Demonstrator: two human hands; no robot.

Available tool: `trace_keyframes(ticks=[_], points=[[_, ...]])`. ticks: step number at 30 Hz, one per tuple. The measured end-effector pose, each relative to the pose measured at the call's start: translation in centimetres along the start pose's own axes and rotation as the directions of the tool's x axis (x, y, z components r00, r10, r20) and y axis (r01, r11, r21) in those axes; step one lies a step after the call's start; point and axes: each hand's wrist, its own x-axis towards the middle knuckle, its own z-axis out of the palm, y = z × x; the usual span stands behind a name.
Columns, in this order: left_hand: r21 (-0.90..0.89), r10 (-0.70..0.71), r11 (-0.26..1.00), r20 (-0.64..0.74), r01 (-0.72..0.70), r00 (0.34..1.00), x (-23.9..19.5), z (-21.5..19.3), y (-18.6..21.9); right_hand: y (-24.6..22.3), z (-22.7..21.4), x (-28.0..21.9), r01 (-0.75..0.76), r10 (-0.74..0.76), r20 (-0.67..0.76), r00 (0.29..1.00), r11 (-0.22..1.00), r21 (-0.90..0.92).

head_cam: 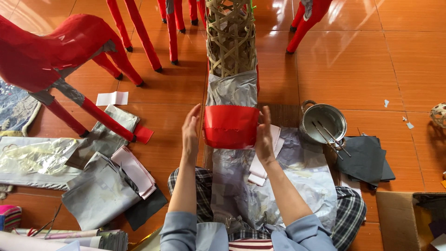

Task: Applying red decorative paper to a woven animal frame using glue and scissors

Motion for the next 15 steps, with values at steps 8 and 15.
trace_keyframes(ticks=[8,15], points=[[-0.011,0.000,1.000,0.183,0.002,0.983,-1.4,0.7,-3.2,1.9,-0.3,0.1,0.002,0.027,0.245,0.969,0.993,-0.119],[0.006,-0.059,0.998,0.172,0.058,0.983,-0.9,0.4,-4.3,3.6,-2.1,0.9,-0.004,0.041,0.326,0.944,0.994,-0.112]])
